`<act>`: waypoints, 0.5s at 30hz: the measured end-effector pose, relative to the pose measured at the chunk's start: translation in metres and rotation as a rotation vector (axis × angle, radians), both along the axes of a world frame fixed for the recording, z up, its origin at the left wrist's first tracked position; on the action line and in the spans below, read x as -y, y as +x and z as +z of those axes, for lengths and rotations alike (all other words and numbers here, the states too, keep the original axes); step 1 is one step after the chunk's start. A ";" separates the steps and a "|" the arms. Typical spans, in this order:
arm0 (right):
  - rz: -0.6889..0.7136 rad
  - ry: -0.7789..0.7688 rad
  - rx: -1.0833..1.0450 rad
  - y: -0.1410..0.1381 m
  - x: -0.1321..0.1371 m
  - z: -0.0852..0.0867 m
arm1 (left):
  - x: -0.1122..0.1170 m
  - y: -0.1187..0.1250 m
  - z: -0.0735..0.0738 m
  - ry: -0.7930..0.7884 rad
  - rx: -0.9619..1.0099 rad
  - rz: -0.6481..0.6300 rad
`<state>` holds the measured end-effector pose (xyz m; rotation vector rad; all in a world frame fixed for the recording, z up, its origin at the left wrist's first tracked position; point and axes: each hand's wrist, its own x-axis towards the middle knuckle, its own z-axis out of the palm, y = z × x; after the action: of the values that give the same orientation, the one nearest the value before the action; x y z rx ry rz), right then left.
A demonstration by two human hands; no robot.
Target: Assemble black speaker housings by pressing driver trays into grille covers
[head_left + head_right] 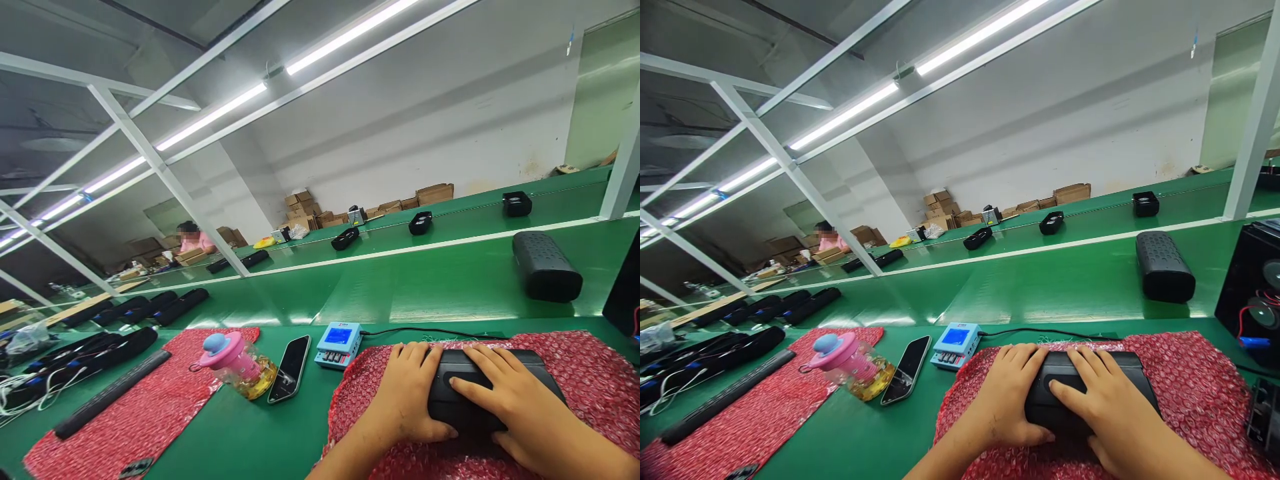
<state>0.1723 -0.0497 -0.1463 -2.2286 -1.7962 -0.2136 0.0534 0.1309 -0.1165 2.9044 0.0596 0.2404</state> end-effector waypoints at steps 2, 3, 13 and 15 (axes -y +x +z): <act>0.001 0.005 0.010 0.000 0.000 0.000 | 0.000 0.000 0.000 0.002 0.000 0.001; 0.003 0.010 0.016 0.000 0.000 0.000 | 0.000 0.000 0.000 0.003 0.001 0.001; 0.001 0.034 0.036 0.000 0.000 -0.002 | 0.000 0.000 0.001 0.004 -0.007 0.000; 0.000 0.038 0.046 0.000 0.000 -0.002 | 0.000 -0.001 0.001 0.008 0.001 0.003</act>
<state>0.1726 -0.0499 -0.1483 -2.2149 -1.8006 -0.2992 0.0529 0.1307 -0.1159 2.9127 0.0626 0.2430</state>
